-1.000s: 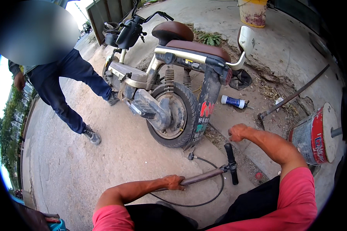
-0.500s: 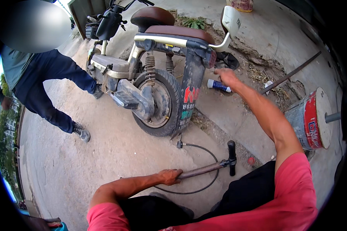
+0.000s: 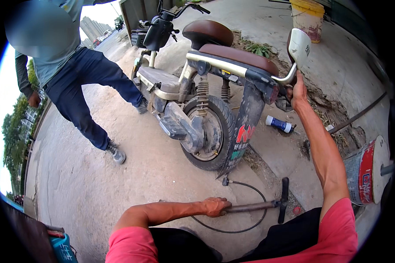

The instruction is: The person inflates a scooter tire using a manual pump, then removes the pump and moves to assemble a wheel by inserting spokes into a hub and attaching a rim.

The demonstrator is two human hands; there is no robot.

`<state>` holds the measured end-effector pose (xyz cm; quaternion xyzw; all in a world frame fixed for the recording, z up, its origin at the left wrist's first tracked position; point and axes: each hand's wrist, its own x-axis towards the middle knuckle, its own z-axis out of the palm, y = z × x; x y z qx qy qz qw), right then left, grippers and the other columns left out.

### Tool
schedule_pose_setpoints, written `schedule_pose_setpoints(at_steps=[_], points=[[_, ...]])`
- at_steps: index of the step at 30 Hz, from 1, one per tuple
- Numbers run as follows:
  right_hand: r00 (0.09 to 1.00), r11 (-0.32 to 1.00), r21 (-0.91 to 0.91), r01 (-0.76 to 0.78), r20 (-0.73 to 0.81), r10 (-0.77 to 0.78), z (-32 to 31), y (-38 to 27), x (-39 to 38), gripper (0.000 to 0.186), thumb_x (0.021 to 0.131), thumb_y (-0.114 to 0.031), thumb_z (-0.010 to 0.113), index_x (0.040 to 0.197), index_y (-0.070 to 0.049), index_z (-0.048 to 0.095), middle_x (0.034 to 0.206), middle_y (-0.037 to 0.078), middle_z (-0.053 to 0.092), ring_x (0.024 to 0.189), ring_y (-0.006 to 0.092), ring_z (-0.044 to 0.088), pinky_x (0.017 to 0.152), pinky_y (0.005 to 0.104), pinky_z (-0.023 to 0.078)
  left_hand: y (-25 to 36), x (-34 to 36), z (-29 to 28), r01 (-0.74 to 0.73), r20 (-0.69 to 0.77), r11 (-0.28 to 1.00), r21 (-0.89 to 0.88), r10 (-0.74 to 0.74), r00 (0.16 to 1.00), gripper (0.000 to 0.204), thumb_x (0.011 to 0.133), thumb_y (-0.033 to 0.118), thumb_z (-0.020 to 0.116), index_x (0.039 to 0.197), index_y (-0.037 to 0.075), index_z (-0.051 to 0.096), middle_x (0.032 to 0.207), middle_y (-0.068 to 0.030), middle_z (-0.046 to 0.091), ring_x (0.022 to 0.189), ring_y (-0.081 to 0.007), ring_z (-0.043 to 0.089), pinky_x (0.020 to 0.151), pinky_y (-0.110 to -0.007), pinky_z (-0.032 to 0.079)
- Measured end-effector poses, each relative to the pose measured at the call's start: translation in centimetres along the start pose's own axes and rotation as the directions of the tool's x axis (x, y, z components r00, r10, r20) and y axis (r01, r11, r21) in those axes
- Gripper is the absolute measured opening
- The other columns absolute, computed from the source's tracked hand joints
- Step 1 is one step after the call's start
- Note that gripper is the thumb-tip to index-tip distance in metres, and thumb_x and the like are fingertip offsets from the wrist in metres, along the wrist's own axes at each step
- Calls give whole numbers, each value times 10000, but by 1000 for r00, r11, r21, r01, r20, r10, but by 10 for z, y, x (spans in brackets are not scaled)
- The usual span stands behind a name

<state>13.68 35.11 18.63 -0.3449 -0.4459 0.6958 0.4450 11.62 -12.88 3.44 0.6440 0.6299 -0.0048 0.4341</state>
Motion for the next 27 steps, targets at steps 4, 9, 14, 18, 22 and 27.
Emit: schedule_pose_setpoints(at_steps=[4, 9, 14, 18, 22, 27], points=[[975, 987, 46, 155, 153, -161, 10, 3, -6, 556, 1011, -564, 389, 1050, -84, 666, 598, -32, 462, 460, 79, 305, 431, 274, 215, 15, -5, -30, -58, -71, 996, -63, 54, 996, 417, 915, 243, 632, 1281, 70, 529, 1178, -185, 595, 1128, -390, 575, 939, -480, 461], [920, 949, 52, 311, 236, -314, 17, -15, -27, 447, 1031, -500, 401, 928, -117, 606, 627, -42, 463, 460, 71, 348, 419, 252, 245, 42, -1, -62, -209, -57, 975, -73, 205, 977, 425, 924, 266, 636, 1277, 58, 524, 1160, -184, 604, 1084, -399, 590, 898, -484, 479], [897, 944, 17, 329, 306, -319, 41, -29, -62, 416, 1045, -475, 408, 889, -127, 573, 682, -45, 460, 575, 72, 421, 508, 247, 347, 64, -2, -85, -336, -68, 940, -57, 332, 941, 432, 934, 285, 635, 1279, 47, 536, 1144, -193, 608, 1060, -401, 598, 863, -487, 495], [766, 910, -5, 414, 542, -346, 57, -57, -98, 484, 1020, -499, 478, 1049, -29, 589, 736, -28, 505, 660, 79, 460, 588, 272, 410, 98, -21, -117, -374, -78, 927, -25, 371, 925, 433, 937, 266, 635, 1293, 40, 538, 1148, -180, 612, 1053, -391, 607, 864, -475, 503], [646, 855, 88, 511, 616, -450, 68, -90, -127, 577, 1010, -508, 488, 1222, 23, 558, 1036, 140, 638, 981, 205, 588, 868, 339, 471, 134, -35, -160, -371, -65, 929, -8, 370, 927, 426, 925, 236, 644, 1289, 33, 554, 1135, -172, 622, 1041, -385, 615, 857, -468, 509], [553, 791, 60, 608, 683, -477, 83, -95, -163, 625, 982, -533, 506, 1180, 58, 548, 994, 249, 670, 899, 317, 679, 798, 405, 529, 138, -51, -169, -384, -71, 922, 48, 387, 919, 422, 913, 230, 661, 1276, 40, 563, 1119, -163, 628, 1016, -376, 624, 836, -464, 518]])
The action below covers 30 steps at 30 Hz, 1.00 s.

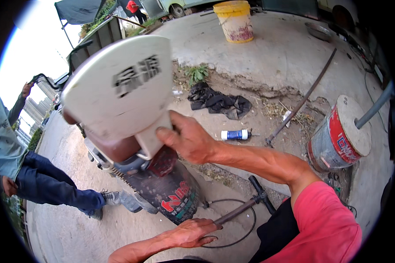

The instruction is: The person inflates a scooter tire using a manual pump, then removes the pump and moves to assemble a wheel by inserting spokes into a hub and attaching a rim.

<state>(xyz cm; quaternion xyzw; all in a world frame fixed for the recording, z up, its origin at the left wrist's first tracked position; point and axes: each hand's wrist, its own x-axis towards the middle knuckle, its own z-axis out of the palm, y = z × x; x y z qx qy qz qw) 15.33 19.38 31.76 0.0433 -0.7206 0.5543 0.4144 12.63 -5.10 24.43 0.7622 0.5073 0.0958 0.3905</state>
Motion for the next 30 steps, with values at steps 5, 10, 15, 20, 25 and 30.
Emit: schedule_pose_setpoints(at_steps=[5, 10, 15, 20, 25, 30], points=[[981, 982, -72, 177, 95, -170, 33, -21, -10, 601, 961, -561, 506, 1097, 24, 532, 951, 251, 638, 822, 384, 673, 722, 442, 546, 7, -9, 1, 23, 8, 1000, 20, -23, 1000, 412, 916, 251, 663, 1264, 52, 569, 1096, -148, 630, 991, -360, 630, 823, -459, 523], [926, 927, 6, 376, -25, -376, 67, -34, -19, 438, 893, -394, 644, 999, 9, 506, 845, 210, 581, 724, 444, 631, 613, 477, 515, 24, -28, -8, 100, 40, 993, 65, -102, 994, 412, 911, 257, 670, 1257, 57, 574, 1061, -132, 632, 958, -344, 635, 821, -436, 533], [894, 892, 90, 443, -115, -433, 94, -50, -31, 379, 851, -298, 688, 1002, -7, 496, 825, 174, 551, 616, 403, 603, 532, 463, 484, 42, -39, -10, 214, 88, 976, 27, -215, 973, 418, 916, 256, 688, 1266, 54, 585, 1058, -159, 638, 965, -354, 633, 838, -434, 530], [917, 915, 119, 385, 66, -394, 107, -61, -43, 415, 760, -268, 701, 995, 47, 570, 904, 195, 595, 667, 368, 654, 604, 454, 532, 54, -35, -11, 282, 97, 959, -4, -281, 955, 433, 908, 250, 702, 1281, 65, 581, 1089, -156, 647, 1010, -359, 632, 875, -432, 522], [855, 855, -34, 518, 14, -518, 103, -51, -52, 331, 735, -195, 689, 966, 12, 572, 926, 130, 542, 562, 256, 599, 466, 362, 490, 57, -34, -10, 350, 106, 936, -48, -344, 933, 429, 897, 256, 718, 1269, 78, 601, 1108, -149, 649, 1016, -356, 635, 886, -424, 520], [861, 861, -17, 509, 0, -509, 97, -37, -60, 307, 748, -168, 691, 970, 8, 573, 889, 115, 537, 550, 257, 591, 450, 361, 488, 57, -36, -13, 399, 51, 917, -32, -397, 916, 439, 877, 270, 737, 1260, 92, 616, 1091, -133, 654, 992, -341, 646, 857, -421, 528]])
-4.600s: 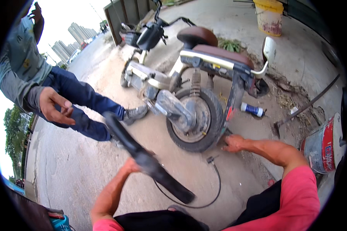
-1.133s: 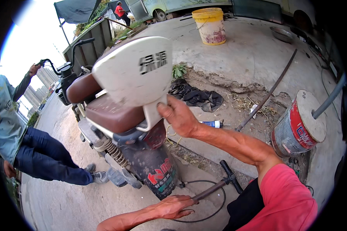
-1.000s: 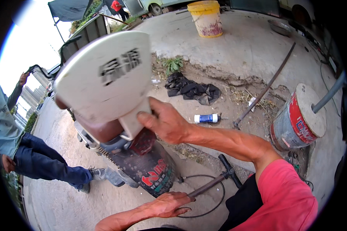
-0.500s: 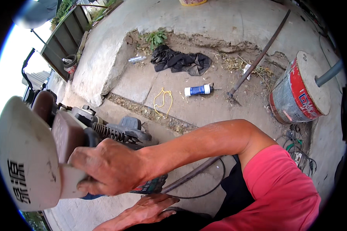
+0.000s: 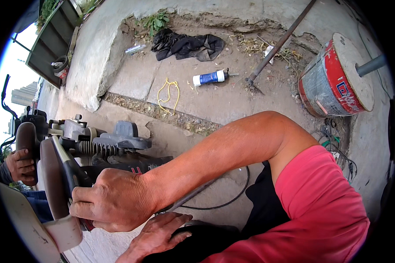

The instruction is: The person inflates a scooter tire using a manual pump, then removes the pump and moves to assemble a wheel by inserting spokes into a hub and attaching a rim.

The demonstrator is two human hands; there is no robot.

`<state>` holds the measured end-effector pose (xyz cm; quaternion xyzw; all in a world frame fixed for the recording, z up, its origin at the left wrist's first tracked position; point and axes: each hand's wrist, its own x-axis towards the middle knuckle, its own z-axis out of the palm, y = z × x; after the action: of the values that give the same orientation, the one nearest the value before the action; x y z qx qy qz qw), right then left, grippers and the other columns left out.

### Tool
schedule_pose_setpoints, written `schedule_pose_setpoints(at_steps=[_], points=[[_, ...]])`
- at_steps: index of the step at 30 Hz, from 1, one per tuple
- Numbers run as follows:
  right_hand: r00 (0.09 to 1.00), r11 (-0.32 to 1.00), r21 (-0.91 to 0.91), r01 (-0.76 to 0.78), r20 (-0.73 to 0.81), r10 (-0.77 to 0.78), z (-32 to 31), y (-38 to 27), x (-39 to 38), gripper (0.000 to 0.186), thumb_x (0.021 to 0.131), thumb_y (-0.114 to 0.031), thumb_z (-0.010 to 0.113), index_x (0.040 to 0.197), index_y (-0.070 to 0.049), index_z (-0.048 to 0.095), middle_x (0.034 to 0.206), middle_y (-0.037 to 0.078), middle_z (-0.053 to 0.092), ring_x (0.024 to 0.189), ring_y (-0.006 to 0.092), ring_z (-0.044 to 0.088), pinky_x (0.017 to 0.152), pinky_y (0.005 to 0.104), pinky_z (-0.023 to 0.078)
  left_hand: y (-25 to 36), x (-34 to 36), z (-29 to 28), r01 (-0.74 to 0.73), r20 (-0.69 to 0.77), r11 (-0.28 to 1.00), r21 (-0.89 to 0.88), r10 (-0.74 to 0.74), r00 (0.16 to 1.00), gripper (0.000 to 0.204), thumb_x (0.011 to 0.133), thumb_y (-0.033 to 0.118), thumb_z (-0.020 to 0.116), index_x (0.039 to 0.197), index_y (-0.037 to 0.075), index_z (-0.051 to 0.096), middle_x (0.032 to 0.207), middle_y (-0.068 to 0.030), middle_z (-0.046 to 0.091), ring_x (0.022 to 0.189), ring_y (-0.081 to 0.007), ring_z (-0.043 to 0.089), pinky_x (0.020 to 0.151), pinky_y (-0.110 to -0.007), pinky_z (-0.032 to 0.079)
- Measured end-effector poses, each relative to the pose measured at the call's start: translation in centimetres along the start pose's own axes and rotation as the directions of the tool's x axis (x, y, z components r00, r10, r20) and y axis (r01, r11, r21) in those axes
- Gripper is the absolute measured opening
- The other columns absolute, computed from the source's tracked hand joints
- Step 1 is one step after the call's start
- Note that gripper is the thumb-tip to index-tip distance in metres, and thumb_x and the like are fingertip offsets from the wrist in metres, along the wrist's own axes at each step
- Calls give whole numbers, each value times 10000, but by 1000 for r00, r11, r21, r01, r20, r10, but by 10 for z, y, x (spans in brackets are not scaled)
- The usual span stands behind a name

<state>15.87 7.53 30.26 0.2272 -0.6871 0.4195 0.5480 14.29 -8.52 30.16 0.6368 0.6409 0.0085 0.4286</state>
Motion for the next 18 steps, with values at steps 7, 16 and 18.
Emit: schedule_pose_setpoints(at_steps=[7, 16, 18], points=[[975, 1000, -27, 9, 223, -3, 11, 12, -17, 273, 742, -229, 691, 917, -31, 623, 774, 91, 593, 565, 287, 632, 480, 397, 512, -8, -5, 1, -22, -67, 999, 37, 24, 997, 450, 853, 267, 751, 1244, 85, 621, 1024, -136, 657, 921, -360, 647, 794, -429, 539], [332, 800, -397, -449, 758, 562, -20, 91, -139, 245, 804, -248, 603, 897, -40, 694, 774, 212, 681, 723, 419, 669, 649, 519, 538, -23, -9, -1, 2, -67, 998, 55, 2, 998, 454, 854, 264, 739, 1234, 49, 613, 1015, -151, 653, 931, -360, 637, 810, -431, 530], [134, 733, -509, -452, 773, 620, -28, 97, -176, 264, 799, -256, 610, 868, -15, 694, 836, 241, 686, 786, 423, 675, 690, 510, 543, -26, -12, -1, 1, -65, 999, 39, 2, 998, 459, 855, 265, 738, 1236, 45, 609, 1021, -153, 655, 938, -361, 637, 821, -433, 530]])
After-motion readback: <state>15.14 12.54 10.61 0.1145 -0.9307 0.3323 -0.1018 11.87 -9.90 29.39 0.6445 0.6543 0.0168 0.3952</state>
